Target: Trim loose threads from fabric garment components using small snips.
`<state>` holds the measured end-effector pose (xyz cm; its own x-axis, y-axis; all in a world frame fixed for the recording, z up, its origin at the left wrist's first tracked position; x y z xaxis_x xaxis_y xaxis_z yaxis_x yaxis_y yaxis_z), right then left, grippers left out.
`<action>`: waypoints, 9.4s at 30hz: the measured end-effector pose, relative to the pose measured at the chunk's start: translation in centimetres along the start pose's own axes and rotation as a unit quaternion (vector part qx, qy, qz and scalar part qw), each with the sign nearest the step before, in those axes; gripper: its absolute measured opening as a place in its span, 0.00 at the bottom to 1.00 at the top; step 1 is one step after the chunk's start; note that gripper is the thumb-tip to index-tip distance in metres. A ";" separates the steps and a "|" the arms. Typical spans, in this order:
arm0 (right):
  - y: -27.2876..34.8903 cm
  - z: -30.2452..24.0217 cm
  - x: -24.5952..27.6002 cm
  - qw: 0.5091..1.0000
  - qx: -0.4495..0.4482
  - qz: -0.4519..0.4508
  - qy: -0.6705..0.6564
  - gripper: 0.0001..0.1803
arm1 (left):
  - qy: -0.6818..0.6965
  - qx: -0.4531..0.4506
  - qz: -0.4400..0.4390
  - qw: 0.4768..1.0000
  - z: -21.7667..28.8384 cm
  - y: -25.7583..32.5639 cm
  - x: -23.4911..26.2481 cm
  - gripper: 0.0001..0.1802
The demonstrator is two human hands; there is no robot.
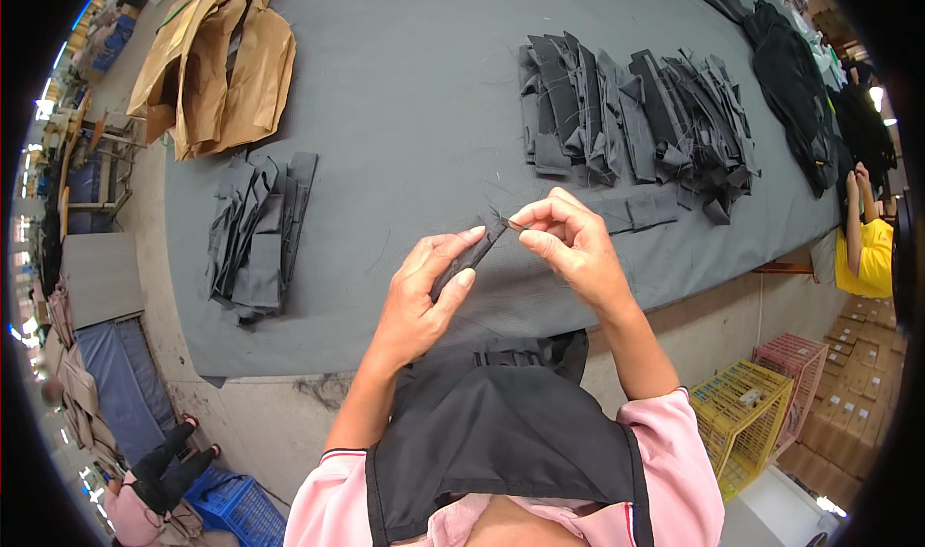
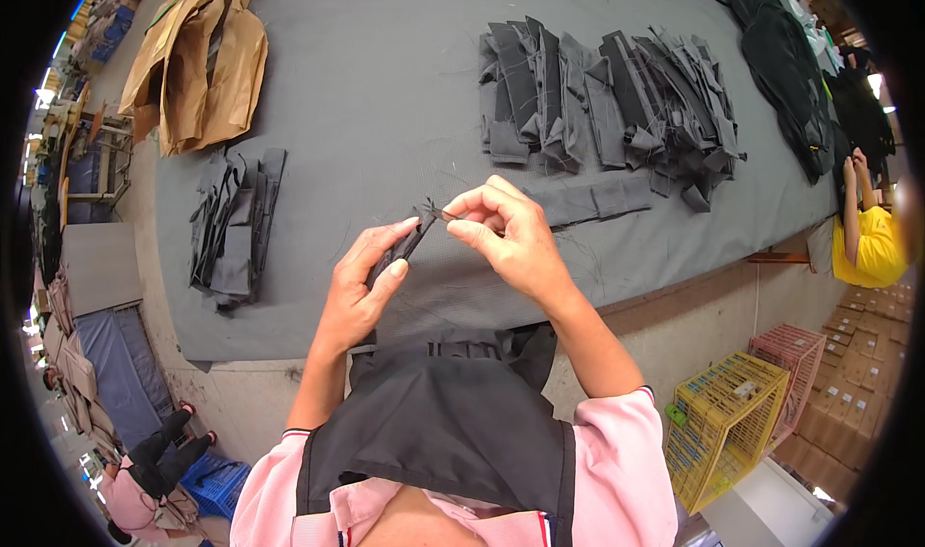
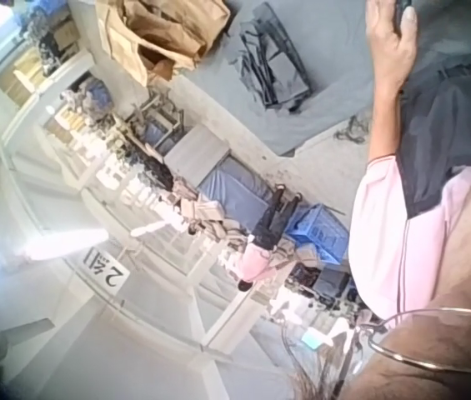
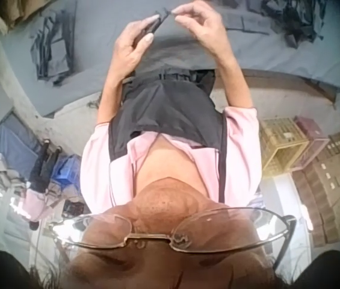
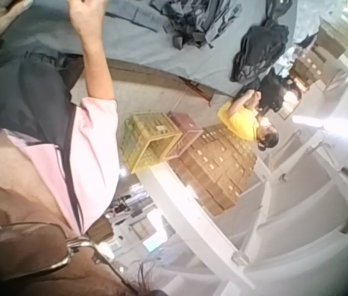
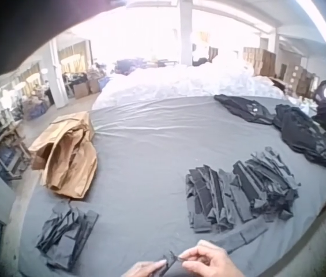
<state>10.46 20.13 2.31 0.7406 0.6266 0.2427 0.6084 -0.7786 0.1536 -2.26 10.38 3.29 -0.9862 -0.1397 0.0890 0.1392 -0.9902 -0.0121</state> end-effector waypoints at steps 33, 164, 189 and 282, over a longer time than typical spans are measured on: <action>3.9 -5.0 0.0 0.878 0.202 0.217 0.377 0.12 | -0.264 -0.112 0.108 0.952 3.0 0.8 0.9 0.16; 5.3 -2.6 -2.7 0.952 0.151 0.141 0.227 0.15 | 0.364 0.204 0.084 0.905 -5.9 3.2 -1.5 0.31; 4.1 -4.6 -3.8 0.904 0.202 0.057 0.372 0.10 | 0.381 0.238 0.072 0.890 -6.5 3.1 -1.6 0.32; 4.9 -3.8 -1.4 0.901 0.241 0.187 0.310 0.18 | 0.431 0.190 0.024 0.882 -4.1 2.7 -2.2 0.27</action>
<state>11.30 15.33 6.34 0.7090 0.0687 0.7019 0.5137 -0.7322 -0.4473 -0.09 8.04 -0.99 -0.6583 -0.2919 -0.6939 0.0407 -0.9342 0.3544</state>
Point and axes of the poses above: each hand's wrist, its own y-axis away from the middle knuckle, its own x-axis out of the back of the hand, z = x × y, the point moved 10 cm from there along -y, towards the middle knuckle, and after that the axes turned 11 degrees about y, right-handed, at the moved point
